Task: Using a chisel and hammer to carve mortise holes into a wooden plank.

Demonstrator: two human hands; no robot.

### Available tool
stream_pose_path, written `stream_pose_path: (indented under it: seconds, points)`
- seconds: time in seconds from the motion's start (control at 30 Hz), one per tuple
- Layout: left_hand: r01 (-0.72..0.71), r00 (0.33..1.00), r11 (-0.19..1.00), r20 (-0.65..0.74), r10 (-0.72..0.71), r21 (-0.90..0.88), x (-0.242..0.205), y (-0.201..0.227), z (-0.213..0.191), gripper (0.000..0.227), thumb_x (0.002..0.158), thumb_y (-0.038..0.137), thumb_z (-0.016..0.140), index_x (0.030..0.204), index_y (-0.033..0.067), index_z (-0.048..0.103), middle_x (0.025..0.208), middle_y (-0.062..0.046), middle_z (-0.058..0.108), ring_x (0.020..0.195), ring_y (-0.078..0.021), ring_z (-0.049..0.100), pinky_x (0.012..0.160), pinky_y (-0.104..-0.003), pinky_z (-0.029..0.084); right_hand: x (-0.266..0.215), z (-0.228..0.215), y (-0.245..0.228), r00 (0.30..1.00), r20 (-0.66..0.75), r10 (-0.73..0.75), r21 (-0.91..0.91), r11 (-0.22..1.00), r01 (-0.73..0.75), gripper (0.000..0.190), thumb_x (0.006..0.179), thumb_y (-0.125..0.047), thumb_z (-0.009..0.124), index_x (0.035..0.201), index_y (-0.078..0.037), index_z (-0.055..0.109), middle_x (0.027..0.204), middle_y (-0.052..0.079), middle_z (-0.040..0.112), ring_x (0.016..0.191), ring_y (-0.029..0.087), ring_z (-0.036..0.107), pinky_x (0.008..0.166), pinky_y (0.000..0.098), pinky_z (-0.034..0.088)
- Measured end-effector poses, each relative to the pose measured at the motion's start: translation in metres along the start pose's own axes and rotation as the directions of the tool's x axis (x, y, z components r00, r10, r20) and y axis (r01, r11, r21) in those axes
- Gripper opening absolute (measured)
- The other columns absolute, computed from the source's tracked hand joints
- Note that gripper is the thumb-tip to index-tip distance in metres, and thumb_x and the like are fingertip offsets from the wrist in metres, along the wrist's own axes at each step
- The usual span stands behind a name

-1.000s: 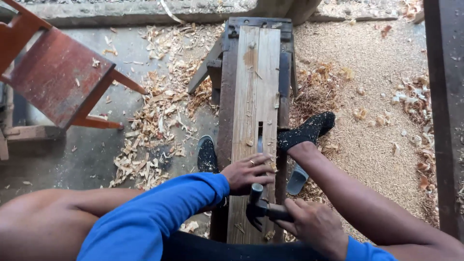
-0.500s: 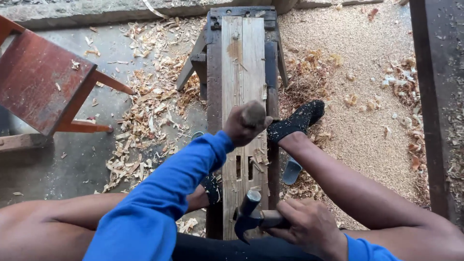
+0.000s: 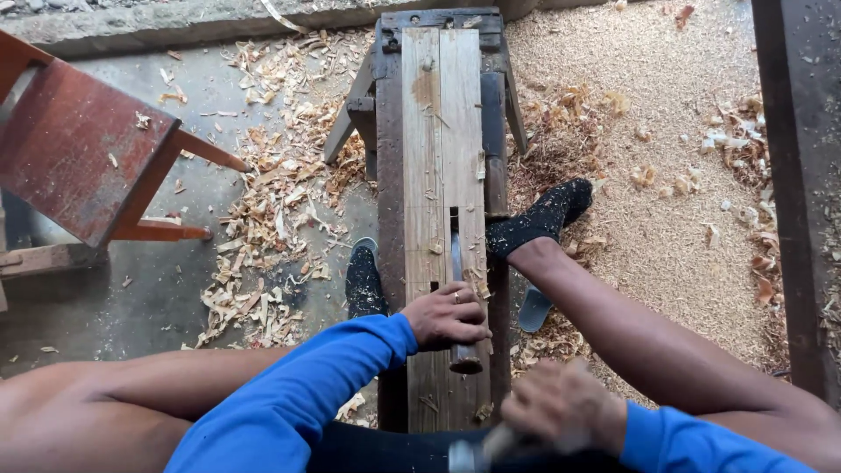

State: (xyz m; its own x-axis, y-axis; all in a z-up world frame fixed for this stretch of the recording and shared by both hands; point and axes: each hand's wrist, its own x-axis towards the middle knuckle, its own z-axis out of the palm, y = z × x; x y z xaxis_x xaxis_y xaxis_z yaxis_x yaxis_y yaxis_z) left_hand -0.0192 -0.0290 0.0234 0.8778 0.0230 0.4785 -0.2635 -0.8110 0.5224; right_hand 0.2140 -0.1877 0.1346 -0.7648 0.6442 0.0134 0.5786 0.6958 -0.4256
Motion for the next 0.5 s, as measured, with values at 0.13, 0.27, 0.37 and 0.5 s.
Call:
stream_pose_path:
  seconds: [0.13, 0.27, 0.37, 0.5]
  points:
    - [0.104, 0.994, 0.994, -0.035, -0.105, -0.027, -0.001, -0.023, 0.012, 0.025, 0.092, 0.019, 0.063, 0.117, 0.0227, 0.061, 0.111, -0.005, 0.058, 0.115, -0.0295, 0.058, 0.111, -0.044, 0.044, 0.003, -0.007, -0.002, 0.939, -0.005, 0.343, -0.010, 0.939, -0.343, 0.037, 0.076, -0.042, 0.071, 0.093, -0.011, 0.060, 0.074, 0.007, 0.059, 0.061, 0.026, 0.063, 0.046, 0.0395, 0.049]
    - [0.053, 0.997, 0.999, -0.061, -0.053, 0.000, -0.009, -0.011, 0.028, 0.035, 0.090, 0.015, 0.059, 0.124, 0.0240, 0.064, 0.114, -0.004, 0.060, 0.114, -0.0272, 0.058, 0.111, -0.045, 0.042, -0.006, -0.012, -0.034, 0.993, 0.058, 0.103, 0.032, 0.994, -0.105, 0.033, 0.086, -0.037, 0.070, 0.101, -0.009, 0.059, 0.080, 0.007, 0.059, 0.067, 0.025, 0.065, 0.052, 0.0404, 0.051]
    - [0.040, 0.999, 0.999, -0.034, -0.039, 0.030, -0.004, -0.020, 0.019, 0.036, 0.088, 0.016, 0.060, 0.123, 0.0241, 0.064, 0.113, -0.004, 0.060, 0.112, -0.0268, 0.058, 0.110, -0.044, 0.042, -0.011, -0.002, -0.011, 0.994, 0.097, 0.050, 0.047, 0.997, -0.054, 0.034, 0.092, -0.038, 0.072, 0.101, -0.008, 0.059, 0.081, 0.007, 0.058, 0.067, 0.026, 0.065, 0.052, 0.0435, 0.050]
    - [0.043, 0.999, 0.998, -0.004, -0.043, 0.037, 0.011, -0.010, -0.002, 0.035, 0.083, 0.017, 0.068, 0.117, 0.0246, 0.064, 0.110, 0.000, 0.060, 0.112, -0.0241, 0.059, 0.111, -0.045, 0.043, -0.017, -0.014, 0.014, 0.913, -0.054, 0.404, 0.126, 0.910, -0.395, 0.044, 0.077, -0.047, 0.079, 0.089, -0.009, 0.061, 0.077, 0.008, 0.060, 0.062, 0.030, 0.064, 0.055, 0.0435, 0.052]
